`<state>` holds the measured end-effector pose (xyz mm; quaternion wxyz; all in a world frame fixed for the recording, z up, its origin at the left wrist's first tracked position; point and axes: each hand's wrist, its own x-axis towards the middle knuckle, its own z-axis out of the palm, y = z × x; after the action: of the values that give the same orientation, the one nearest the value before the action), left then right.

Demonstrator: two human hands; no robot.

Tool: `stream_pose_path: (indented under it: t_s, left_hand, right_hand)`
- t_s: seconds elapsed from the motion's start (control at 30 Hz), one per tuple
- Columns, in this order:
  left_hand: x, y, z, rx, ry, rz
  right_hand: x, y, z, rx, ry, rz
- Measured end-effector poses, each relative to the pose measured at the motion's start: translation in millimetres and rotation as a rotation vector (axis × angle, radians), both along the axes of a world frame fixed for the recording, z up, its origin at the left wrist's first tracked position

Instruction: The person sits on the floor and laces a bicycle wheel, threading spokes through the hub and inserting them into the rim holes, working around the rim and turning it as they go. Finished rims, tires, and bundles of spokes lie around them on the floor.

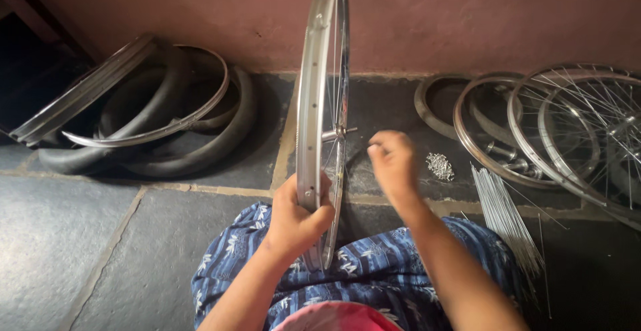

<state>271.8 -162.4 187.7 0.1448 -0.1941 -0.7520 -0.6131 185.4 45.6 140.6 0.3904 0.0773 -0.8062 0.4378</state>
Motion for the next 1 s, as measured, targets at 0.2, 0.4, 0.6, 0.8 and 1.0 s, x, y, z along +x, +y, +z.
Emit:
stream_pose_path:
  t_s: [0.2,0.4,0.6,0.8,1.0]
  left_hand:
    - [1,1,2,-0.028,0.012,0.014]
    - [-7,2,6,-0.048,0.038,0.013]
    - [-19,9,9,-0.040,-0.026,0.024]
    - [-24,10,12,-0.072,0.013,0.030]
    - [-24,6,14,-0.037,-0.021,0.012]
  right_hand:
    - [-53,-28,-66,0.380,-0.311,-0.086]
    - [-48,-36,-98,0.111,-0.549,0.189]
    - [-20,-31,-123,-0.039,-0.699,0.242]
    - [-4,-32,-139,-0.063,-0.703,0.319]
    - [4,-35,-147,0.088,-0.688,0.374]
